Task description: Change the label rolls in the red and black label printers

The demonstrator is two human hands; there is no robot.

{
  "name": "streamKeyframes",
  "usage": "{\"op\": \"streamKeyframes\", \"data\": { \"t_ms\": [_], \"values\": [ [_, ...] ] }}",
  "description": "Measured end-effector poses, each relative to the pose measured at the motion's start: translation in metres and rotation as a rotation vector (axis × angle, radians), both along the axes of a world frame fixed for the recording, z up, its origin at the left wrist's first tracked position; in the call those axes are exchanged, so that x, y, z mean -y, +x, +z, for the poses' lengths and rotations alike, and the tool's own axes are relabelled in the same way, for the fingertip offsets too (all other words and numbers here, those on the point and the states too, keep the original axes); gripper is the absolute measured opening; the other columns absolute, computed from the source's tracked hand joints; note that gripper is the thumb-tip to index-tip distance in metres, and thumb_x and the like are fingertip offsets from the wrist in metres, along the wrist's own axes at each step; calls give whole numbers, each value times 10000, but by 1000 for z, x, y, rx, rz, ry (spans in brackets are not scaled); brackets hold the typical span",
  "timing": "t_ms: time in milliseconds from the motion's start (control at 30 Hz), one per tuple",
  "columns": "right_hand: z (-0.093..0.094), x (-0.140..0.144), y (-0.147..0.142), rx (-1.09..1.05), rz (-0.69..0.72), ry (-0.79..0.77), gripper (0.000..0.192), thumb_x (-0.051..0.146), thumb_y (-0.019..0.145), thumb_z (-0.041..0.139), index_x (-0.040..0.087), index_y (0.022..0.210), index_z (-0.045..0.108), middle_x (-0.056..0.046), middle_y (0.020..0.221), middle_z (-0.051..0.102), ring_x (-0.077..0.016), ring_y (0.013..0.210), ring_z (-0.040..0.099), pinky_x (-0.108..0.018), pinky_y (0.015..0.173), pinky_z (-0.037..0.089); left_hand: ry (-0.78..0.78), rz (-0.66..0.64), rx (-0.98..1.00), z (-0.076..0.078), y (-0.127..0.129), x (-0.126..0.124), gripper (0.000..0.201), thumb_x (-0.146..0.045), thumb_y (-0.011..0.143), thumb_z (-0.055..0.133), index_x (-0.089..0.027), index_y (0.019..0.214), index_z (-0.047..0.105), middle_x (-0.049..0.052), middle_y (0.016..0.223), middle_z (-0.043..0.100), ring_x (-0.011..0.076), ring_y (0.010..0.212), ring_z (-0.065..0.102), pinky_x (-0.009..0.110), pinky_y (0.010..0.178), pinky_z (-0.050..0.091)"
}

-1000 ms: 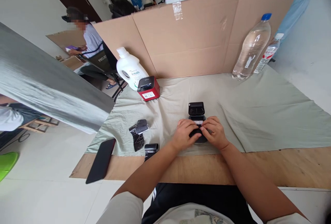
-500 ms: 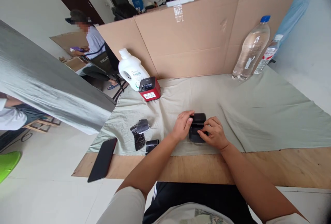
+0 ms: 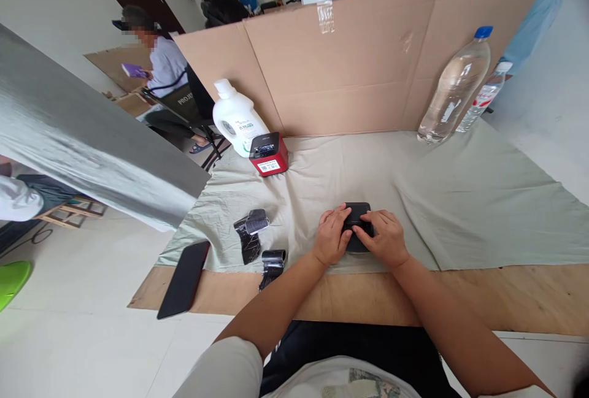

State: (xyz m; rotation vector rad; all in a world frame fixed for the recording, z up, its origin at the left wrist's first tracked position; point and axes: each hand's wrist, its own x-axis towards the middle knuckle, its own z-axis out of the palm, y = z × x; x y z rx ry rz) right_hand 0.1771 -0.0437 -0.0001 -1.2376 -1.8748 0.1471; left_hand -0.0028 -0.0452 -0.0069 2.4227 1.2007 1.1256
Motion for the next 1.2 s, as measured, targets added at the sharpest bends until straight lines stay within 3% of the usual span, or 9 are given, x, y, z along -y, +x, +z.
{"op": "streamKeyframes", "data": {
  "t_ms": [167,267,400,500,667,767,933,1067,1200],
  "values": [
    [0,11,-10,109,-67,-4,341,511,804,619,215,963,679,-135,997,711,-311,982,627,-464,855,461,-62,1,91,-2,-1,1,545,-473,993,187,-156,1352,447,181,1321,574,252,1308,479,478,1069,337],
    [0,21,-25,169,-109,-45,538,556,743,671,180,1126,630,-187,1138,646,-385,1119,548,-544,913,431,-117,-7,270,-7,-4,0,560,-504,992,168,-162,1369,402,164,1276,598,226,1260,512,461,1089,341],
    [0,29,-45,151,-215,-121,836,527,655,745,216,1374,454,-221,1447,405,-457,1182,474,-628,882,423,-234,163,497,-17,-8,-1,528,-505,994,188,-152,1312,420,163,1265,568,209,1229,524,421,1069,397],
    [2,25,-43,186,-144,-206,871,448,648,737,237,1423,398,-203,1514,319,-424,1092,542,-599,837,470,-325,258,436,-21,-9,1,469,-474,996,227,-177,1268,467,141,1249,575,218,1207,534,446,1055,410],
    [4,-33,13,203,-102,-234,769,372,654,674,241,1376,443,-149,1476,378,-361,1223,512,-527,985,461,-370,122,-107,-12,-3,4,396,-401,950,397,-224,1265,559,110,1381,537,303,1346,410,582,1123,262],
    [7,-100,68,112,-285,-200,694,396,647,661,218,1299,504,-150,1396,430,-343,1257,484,-519,1040,422,-409,-1,-376,-6,0,5,506,-426,915,473,-311,1407,458,54,1552,351,352,1462,196,658,1143,106],
    [18,-191,149,116,-642,-383,720,436,653,654,169,1302,491,-179,1438,363,-342,1246,479,-476,1044,397,-466,-101,-499,-3,-4,4,617,-536,918,434,-392,1496,274,14,1619,123,365,1487,20,688,1137,25],
    [19,-207,182,140,-730,-463,740,426,668,652,159,1336,474,-192,1484,311,-400,1264,441,-506,1039,366,-520,-118,-533,0,-5,0,621,-541,922,423,-404,1500,243,13,1618,85,360,1484,-6,693,1137,24],
    [16,-201,187,172,-743,-541,736,447,727,617,159,1382,441,-195,1517,287,-424,1303,401,-521,1042,350,-590,-132,-539,8,-3,6,629,-522,918,444,-398,1501,240,24,1617,50,367,1476,-41,711,1124,-4]
  ]
}}
